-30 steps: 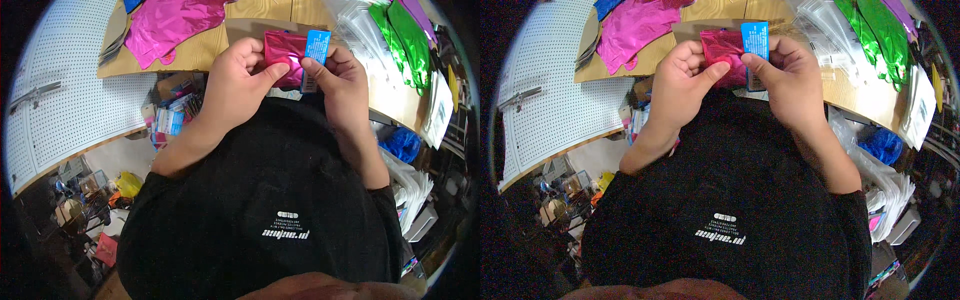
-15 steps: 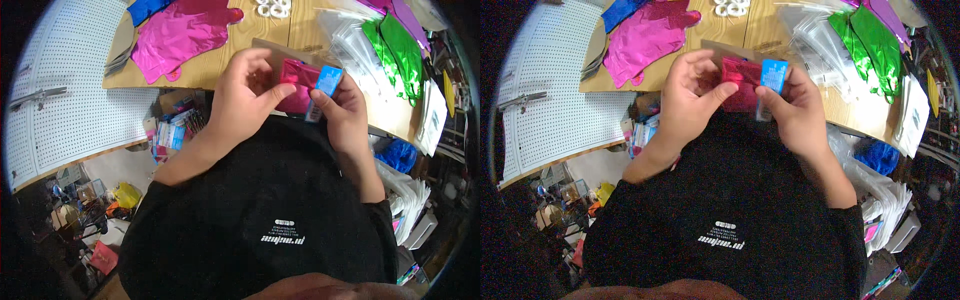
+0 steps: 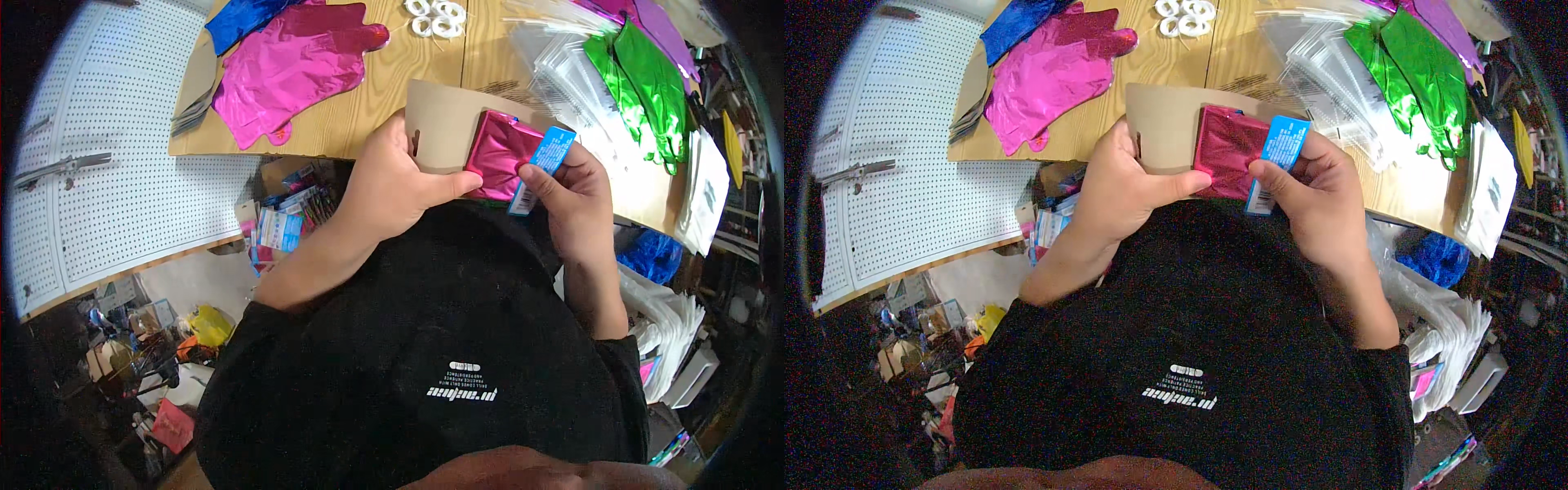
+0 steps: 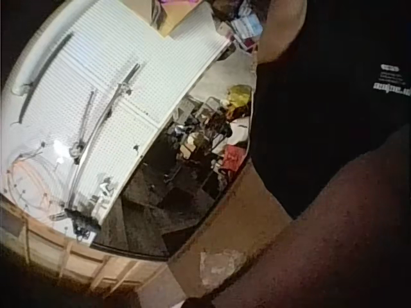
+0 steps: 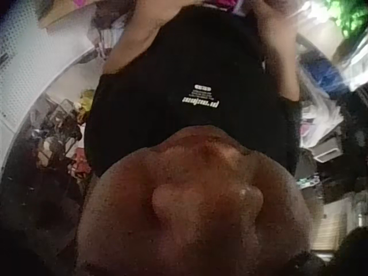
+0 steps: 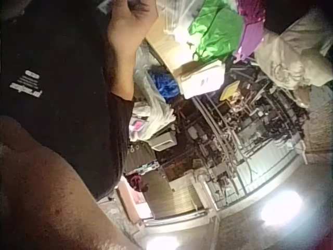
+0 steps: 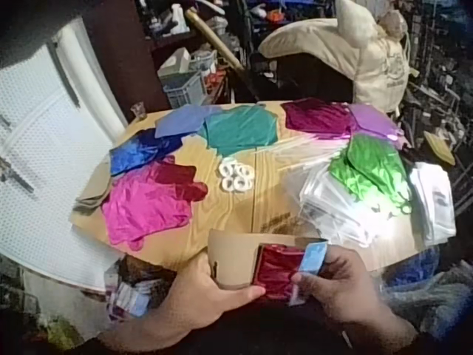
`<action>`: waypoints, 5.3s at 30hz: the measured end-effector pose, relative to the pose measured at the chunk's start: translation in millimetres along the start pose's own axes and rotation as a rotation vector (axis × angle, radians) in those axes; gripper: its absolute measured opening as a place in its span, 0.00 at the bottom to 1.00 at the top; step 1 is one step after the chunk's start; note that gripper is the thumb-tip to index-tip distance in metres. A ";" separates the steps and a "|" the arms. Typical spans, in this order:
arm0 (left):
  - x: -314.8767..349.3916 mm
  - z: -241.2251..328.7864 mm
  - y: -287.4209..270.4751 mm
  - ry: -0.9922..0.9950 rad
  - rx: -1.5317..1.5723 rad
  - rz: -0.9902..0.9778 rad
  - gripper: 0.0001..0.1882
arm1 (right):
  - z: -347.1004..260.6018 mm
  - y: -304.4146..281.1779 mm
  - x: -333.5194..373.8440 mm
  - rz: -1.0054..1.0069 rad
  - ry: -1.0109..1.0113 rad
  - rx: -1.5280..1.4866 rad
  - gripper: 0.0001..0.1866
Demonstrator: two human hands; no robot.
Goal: Folding and inserting colorful foil decorations into retail packaging.
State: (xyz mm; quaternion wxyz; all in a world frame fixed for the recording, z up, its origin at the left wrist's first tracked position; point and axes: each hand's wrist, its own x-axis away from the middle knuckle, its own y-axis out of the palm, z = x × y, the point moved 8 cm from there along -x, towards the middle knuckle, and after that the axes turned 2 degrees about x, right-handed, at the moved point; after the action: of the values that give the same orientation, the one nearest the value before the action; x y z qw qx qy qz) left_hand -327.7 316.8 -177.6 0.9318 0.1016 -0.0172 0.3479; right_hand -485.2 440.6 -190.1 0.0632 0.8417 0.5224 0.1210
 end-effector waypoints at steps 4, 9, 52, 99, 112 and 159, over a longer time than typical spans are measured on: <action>-6.4 -5.0 -5.8 0.042 -0.061 -0.056 0.31 | 1.4 -3.0 -0.8 -0.046 0.038 -0.003 0.14; -67.9 39.4 -64.0 0.303 -0.370 0.176 0.17 | 4.2 -15.4 -5.1 0.054 0.003 -0.085 0.16; -208.8 48.5 -119.1 0.100 -0.440 -0.015 0.15 | 10.5 -24.3 -24.2 0.085 0.011 -0.013 0.12; -30.7 26.3 10.4 0.601 -0.750 0.187 0.15 | 18.7 -14.6 -0.3 0.174 -0.029 -0.177 0.19; -20.8 30.0 33.4 0.624 -0.927 -0.043 0.13 | 26.4 -16.7 7.8 0.190 -0.010 -0.156 0.20; -13.3 -0.6 48.2 0.129 -0.127 -0.112 0.26 | 30.2 -27.3 19.2 0.259 -0.064 -0.226 0.19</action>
State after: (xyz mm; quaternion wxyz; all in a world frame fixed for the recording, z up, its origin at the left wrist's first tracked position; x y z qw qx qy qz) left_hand -369.2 343.9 -171.0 0.9536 0.0204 0.0264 0.2993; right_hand -492.5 470.6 -222.8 0.1577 0.8930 0.3903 0.1590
